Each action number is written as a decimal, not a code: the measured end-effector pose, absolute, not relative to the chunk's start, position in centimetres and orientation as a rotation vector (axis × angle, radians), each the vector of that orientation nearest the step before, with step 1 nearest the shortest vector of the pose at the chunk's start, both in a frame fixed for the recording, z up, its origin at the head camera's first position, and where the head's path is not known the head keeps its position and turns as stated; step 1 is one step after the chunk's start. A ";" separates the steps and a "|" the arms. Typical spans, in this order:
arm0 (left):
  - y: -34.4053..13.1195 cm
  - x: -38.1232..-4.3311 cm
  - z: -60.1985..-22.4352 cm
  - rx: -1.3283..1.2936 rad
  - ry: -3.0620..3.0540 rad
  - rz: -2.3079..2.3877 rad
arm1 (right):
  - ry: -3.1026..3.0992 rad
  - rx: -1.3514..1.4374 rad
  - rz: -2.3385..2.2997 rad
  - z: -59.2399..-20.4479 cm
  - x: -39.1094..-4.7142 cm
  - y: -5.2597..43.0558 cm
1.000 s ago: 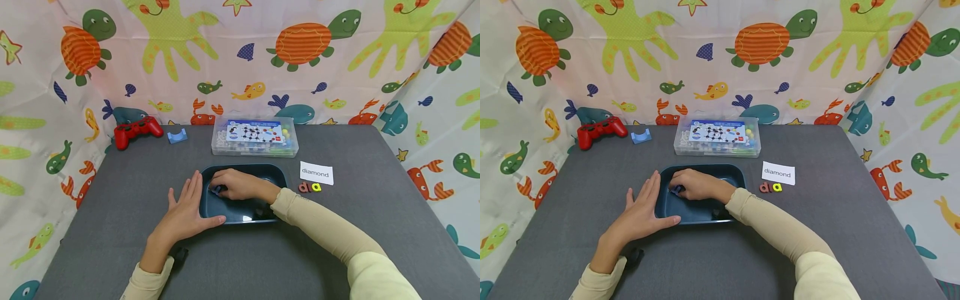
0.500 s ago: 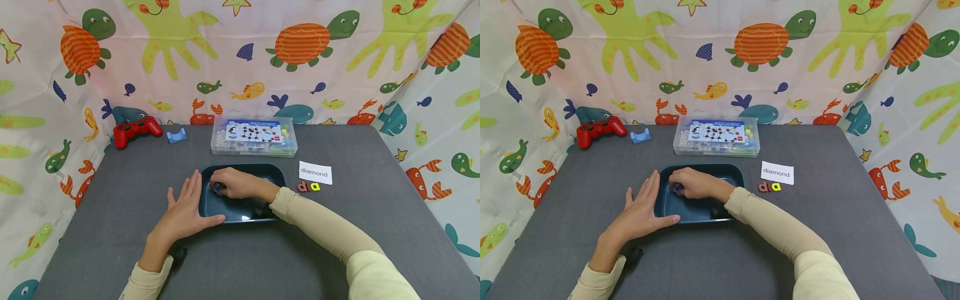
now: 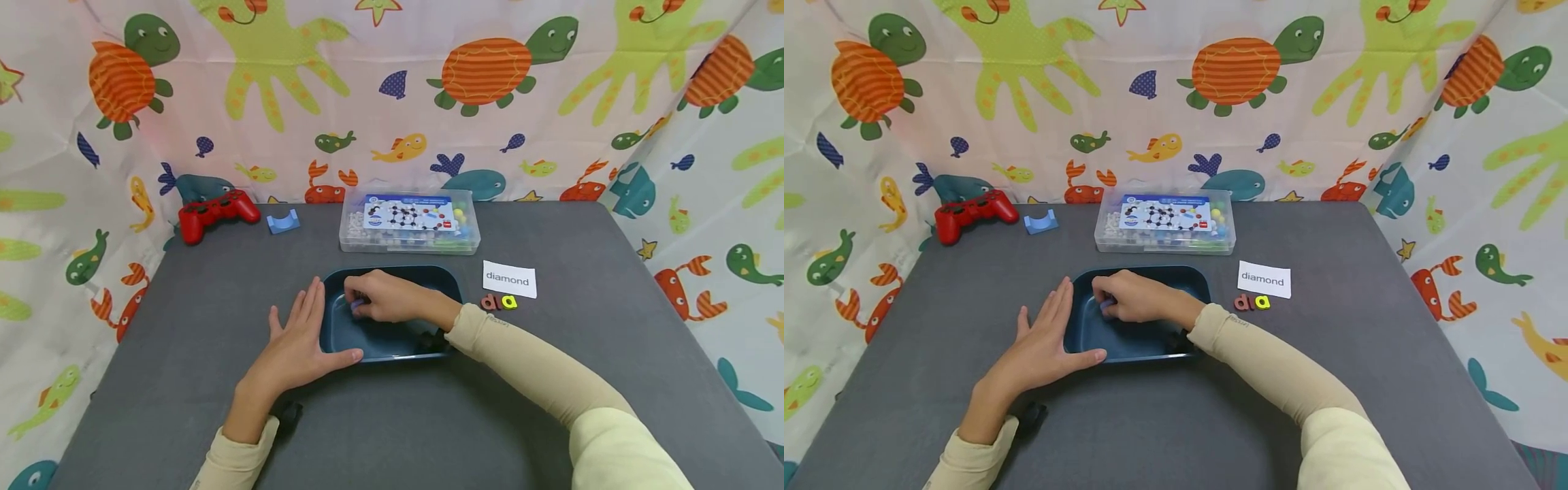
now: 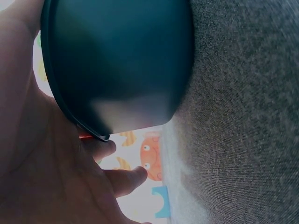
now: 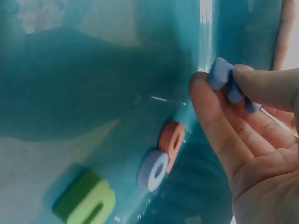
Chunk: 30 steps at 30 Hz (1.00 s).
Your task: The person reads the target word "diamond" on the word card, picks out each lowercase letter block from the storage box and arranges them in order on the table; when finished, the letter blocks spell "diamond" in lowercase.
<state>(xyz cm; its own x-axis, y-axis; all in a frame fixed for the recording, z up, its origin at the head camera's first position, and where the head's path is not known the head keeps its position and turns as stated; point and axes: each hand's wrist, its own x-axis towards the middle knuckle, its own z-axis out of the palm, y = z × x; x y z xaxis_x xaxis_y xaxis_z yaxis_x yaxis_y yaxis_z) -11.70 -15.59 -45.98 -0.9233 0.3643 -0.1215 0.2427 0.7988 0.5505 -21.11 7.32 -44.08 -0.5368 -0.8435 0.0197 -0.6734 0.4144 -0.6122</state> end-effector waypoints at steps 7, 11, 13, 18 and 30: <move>-15.7 -11.7 -46.0 0.478 2.777 0.774 | 2.394 -1.329 -0.964 -42.9 -20.9 9.1; -15.6 -11.7 -46.0 0.468 2.777 0.759 | 2.414 -1.222 -1.060 -41.9 -20.6 10.3; -15.5 -11.7 -46.0 0.461 2.773 0.746 | 2.410 -1.163 -1.117 -41.5 -20.4 11.0; -15.3 -11.8 -45.9 0.448 2.763 0.740 | 2.408 -1.063 -1.206 -40.5 -19.9 12.5; -15.2 -11.8 -45.7 0.435 2.771 0.712 | 2.517 -0.854 -1.352 -39.9 -18.4 18.2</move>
